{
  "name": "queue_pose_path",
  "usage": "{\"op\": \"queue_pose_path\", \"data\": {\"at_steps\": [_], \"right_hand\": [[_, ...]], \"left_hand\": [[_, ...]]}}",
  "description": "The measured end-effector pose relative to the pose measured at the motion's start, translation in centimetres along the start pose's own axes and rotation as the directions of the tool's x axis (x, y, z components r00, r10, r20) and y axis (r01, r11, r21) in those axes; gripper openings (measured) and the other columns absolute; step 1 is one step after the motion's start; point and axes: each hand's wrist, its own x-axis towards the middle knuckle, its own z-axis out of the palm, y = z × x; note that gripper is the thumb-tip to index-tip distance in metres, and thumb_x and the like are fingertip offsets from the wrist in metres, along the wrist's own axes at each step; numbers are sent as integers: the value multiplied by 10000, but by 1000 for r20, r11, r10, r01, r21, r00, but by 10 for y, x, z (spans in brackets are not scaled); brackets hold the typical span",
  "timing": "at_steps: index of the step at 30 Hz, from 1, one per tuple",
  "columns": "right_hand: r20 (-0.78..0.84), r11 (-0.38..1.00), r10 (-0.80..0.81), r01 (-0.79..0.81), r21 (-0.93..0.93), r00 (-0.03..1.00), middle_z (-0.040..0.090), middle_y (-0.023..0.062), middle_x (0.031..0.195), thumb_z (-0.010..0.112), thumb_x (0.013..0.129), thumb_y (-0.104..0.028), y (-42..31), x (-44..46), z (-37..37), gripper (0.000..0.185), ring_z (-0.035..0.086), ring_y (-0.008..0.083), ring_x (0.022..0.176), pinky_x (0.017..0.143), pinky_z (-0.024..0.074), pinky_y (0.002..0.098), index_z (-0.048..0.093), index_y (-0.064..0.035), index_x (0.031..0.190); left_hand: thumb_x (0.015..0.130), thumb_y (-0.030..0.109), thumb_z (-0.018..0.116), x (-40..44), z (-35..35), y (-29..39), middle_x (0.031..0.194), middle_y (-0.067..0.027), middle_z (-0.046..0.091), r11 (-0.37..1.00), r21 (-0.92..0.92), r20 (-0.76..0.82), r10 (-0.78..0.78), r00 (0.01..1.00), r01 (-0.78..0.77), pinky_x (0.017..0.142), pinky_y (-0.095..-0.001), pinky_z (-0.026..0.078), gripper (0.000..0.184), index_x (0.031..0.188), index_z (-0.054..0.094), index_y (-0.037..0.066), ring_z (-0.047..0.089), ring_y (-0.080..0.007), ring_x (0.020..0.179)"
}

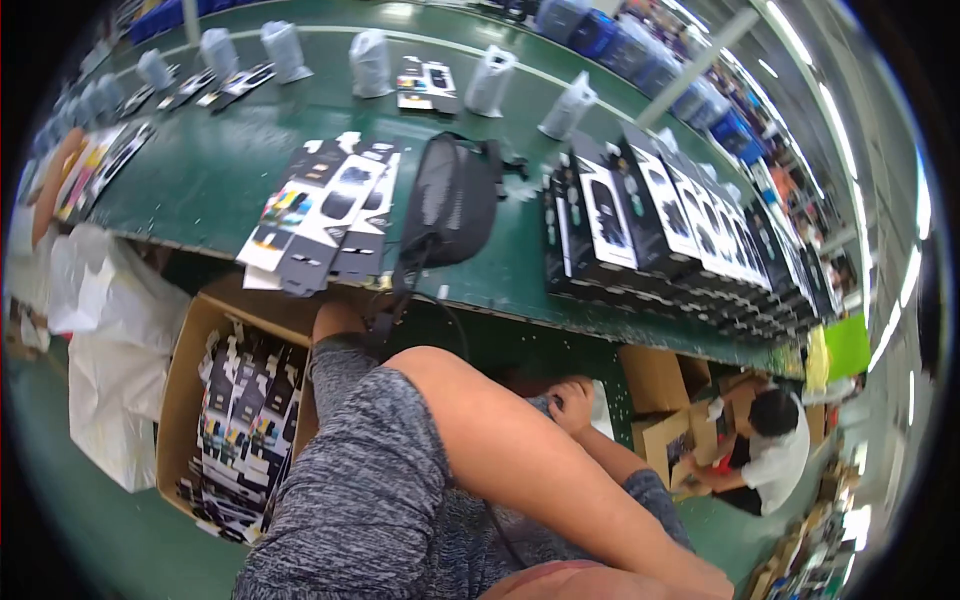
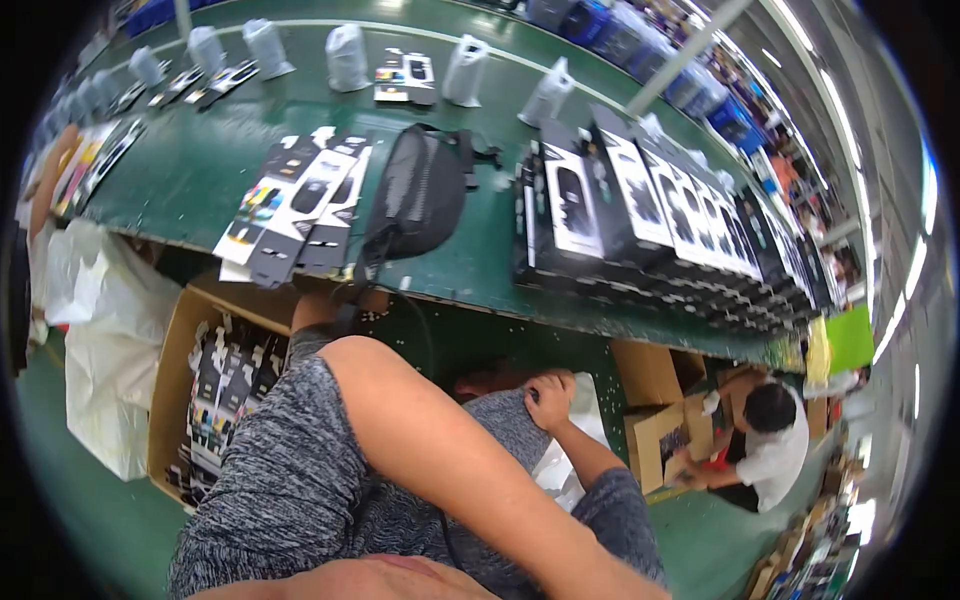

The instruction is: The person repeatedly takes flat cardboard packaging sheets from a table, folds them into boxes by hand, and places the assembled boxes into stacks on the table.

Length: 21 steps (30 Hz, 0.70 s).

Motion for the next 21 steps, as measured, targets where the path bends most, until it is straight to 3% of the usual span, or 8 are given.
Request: {"op": "queue_pose_path", "data": {"at_steps": [7, 9, 10, 12, 13, 15, 18, 21], "right_hand": [[167, 999, -11, 19, -45, 986, 710, 59, 1097, 702, 795, -306, 0, 26, -8, 269, 575, 293, 1166, 1096, 301, 485, 751, -174, 1024], [199, 997, 16, -1, -74, 980, 709, 78, 1110, 702, 801, -302, -11, 46, -8, 292, 570, 320, 1190, 1125, 294, 485, 760, -180, 1060], [118, 995, -22, 33, -91, 993, 712, 78, 1094, 704, 794, -307, 5, 49, 15, 272, 568, 312, 1197, 1113, 302, 504, 758, -183, 1030], [22, 999, -28, 28, -31, 999, 711, 97, 1090, 710, 776, -318, 23, 51, 53, 267, 565, 303, 1209, 1115, 293, 542, 755, -187, 1004], [4, 999, -1, 0, 45, 1000, 707, 115, 1101, 714, 765, -324, 22, 57, 64, 281, 564, 301, 1214, 1128, 277, 560, 753, -189, 1009], [141, 988, 105, -119, 94, 984, 690, 159, 1140, 691, 794, -366, 9, 78, 48, 349, 560, 328, 1233, 1144, 284, 579, 743, -164, 1074], [475, 937, 338, -339, -88, 812, 674, 150, 1251, 590, 899, -407, -21, 117, 3, 454, 508, 366, 1327, 1141, 369, 513, 678, -124, 1243], [410, 959, 251, -282, 16, 877, 665, 153, 1291, 515, 932, -486, 1, 106, 52, 546, 523, 368, 1327, 1122, 396, 509, 633, -118, 1318]], "left_hand": [[878, 223, 763, -42, -64, 47, 1009, -100, 735, 764, -520, 26, -432, 901, 381, 813, -397, 567, 330, 1165, 708, 70, 713, -219, 924], [886, 223, 760, -70, -121, 75, 998, -98, 744, 722, -512, -35, -558, 829, 465, 796, -393, 578, 316, 1159, 714, 70, 724, -208, 905], [957, 229, 725, -90, -158, 91, 1021, -88, 754, 727, -446, -93, -617, 781, 521, 768, -284, 572, 323, 1189, 673, 10, 714, -130, 884], [972, 136, 690, -130, -226, 137, 1047, -102, 747, 616, -147, -384, -757, 529, 774, 810, -296, 580, 279, 1218, 673, 7, 719, -142, 941], [982, 86, 659, -165, -256, 145, 1045, -104, 743, 559, -218, -540, -752, 378, 800, 820, -321, 589, 262, 1232, 674, 9, 718, -164, 958], [1019, 173, 617, -224, -318, 175, 1090, -115, 732, 230, -75, -810, -581, 75, 970, 874, -325, 570, 299, 1272, 655, 18, 705, -167, 976], [1014, 311, 631, -320, -396, 216, 1308, -105, 658, -161, -194, -904, -354, -240, 968, 935, -333, 531, 469, 1412, 567, 71, 648, -177, 1143], [957, 302, 704, -405, -459, 241, 1421, -132, 602, -261, -399, -878, -167, -448, 879, 977, -431, 504, 574, 1460, 521, 94, 570, -248, 1288]]}}
